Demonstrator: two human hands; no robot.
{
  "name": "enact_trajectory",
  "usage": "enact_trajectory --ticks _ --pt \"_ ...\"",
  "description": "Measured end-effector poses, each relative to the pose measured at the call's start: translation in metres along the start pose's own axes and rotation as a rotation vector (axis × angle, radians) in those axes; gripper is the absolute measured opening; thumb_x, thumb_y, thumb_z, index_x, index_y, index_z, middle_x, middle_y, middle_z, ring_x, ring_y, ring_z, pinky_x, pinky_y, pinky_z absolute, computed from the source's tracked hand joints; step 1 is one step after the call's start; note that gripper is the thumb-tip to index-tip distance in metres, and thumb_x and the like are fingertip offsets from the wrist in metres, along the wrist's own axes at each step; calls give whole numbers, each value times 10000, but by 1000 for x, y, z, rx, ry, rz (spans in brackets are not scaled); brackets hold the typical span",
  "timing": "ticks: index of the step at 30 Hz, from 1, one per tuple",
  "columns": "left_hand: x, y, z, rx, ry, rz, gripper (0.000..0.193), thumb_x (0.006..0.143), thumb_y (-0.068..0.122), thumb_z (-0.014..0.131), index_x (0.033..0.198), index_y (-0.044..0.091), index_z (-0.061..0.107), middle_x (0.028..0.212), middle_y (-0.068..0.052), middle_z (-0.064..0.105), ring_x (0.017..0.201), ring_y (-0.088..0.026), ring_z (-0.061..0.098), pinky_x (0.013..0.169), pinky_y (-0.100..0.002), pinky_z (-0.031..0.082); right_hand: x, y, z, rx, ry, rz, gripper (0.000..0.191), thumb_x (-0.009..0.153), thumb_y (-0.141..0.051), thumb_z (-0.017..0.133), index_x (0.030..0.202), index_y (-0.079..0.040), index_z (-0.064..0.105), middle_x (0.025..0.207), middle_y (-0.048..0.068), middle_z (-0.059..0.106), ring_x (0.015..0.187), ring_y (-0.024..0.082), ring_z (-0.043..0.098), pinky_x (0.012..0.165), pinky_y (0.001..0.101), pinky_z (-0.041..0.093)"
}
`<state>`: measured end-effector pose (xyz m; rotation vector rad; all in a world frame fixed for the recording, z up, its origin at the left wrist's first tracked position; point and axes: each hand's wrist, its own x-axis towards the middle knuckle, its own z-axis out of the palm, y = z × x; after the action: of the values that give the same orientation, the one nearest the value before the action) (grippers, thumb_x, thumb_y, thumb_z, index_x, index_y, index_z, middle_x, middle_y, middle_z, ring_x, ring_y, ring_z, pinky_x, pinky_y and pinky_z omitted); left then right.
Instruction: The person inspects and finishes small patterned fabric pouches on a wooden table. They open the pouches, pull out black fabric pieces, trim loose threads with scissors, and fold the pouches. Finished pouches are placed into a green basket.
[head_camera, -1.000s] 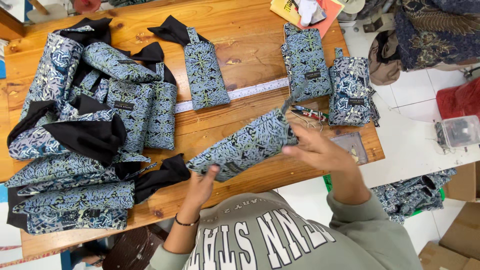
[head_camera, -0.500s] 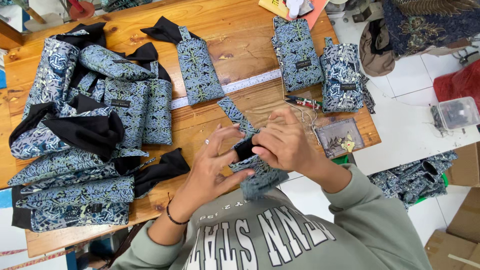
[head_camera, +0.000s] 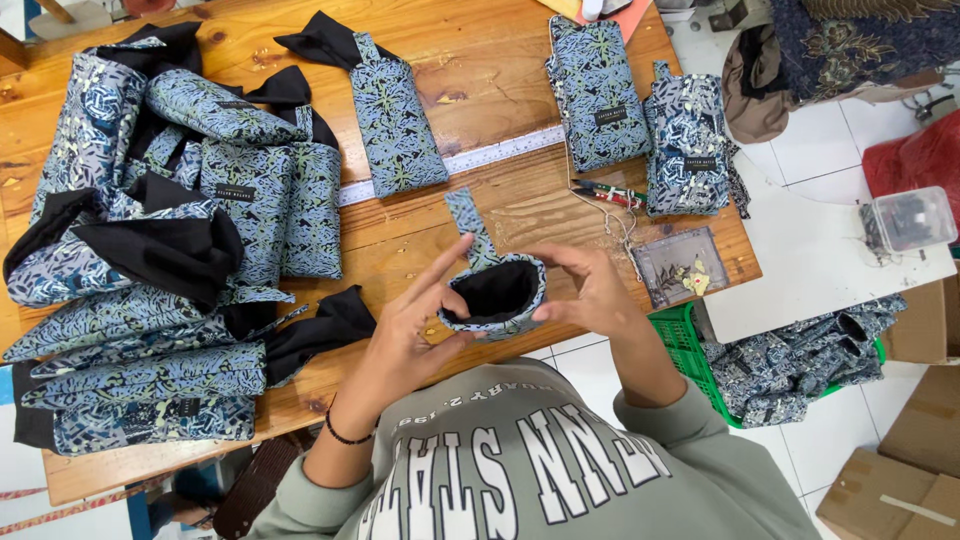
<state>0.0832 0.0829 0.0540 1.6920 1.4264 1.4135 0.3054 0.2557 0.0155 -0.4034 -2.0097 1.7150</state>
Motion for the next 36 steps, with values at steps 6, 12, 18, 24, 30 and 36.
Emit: enact_trajectory --ticks 6,12,18,24,30,36 --pt "-16 -10 14 -214 97 -216 995 778 -146 744 1588 101 222 1656 -162 399 1428 -289 567 1110 -344 521 -11 -14 19 -282 82 -111 713 696 -268 917 1304 3 661 1193 131 748 1114 206 721 1008 322 527" --pt "-29 -22 26 -343 116 -225 1012 756 -199 660 1617 31 181 1683 -160 255 1385 -289 567 1090 -361 517 -9 -29 37 -356 182 -117 496 715 -173 929 1141 -4 740 951 98 773 827 142 733 738 268 547" --pt "-37 -26 33 -403 164 -288 669 842 -91 790 1453 -18 527 1290 -137 713 1189 -183 665 1053 -304 512 -19 -6 41 -210 226 -154 347 796 -108 877 1095 6 742 928 92 768 807 117 732 703 251 551" --pt "-32 -24 37 -229 191 -191 364 880 -18 792 1228 -4 687 1212 -136 768 1074 -141 749 950 -273 572 -27 36 40 -160 314 -168 303 801 -135 882 1018 18 735 830 69 728 718 91 665 639 231 502" --pt "-21 -17 34 -278 239 -303 371 894 27 756 1253 -12 675 1143 -132 772 1047 -177 725 920 -281 550 -34 56 48 -39 461 -153 316 888 -195 848 1044 32 692 868 30 684 793 58 594 711 222 478" --pt "-23 -21 31 -109 254 -96 251 1026 100 635 1253 -1 671 1235 -139 759 1242 -274 705 1086 -338 523 -29 40 50 -199 464 -198 417 846 -266 874 1052 35 672 866 43 681 791 76 612 712 229 495"
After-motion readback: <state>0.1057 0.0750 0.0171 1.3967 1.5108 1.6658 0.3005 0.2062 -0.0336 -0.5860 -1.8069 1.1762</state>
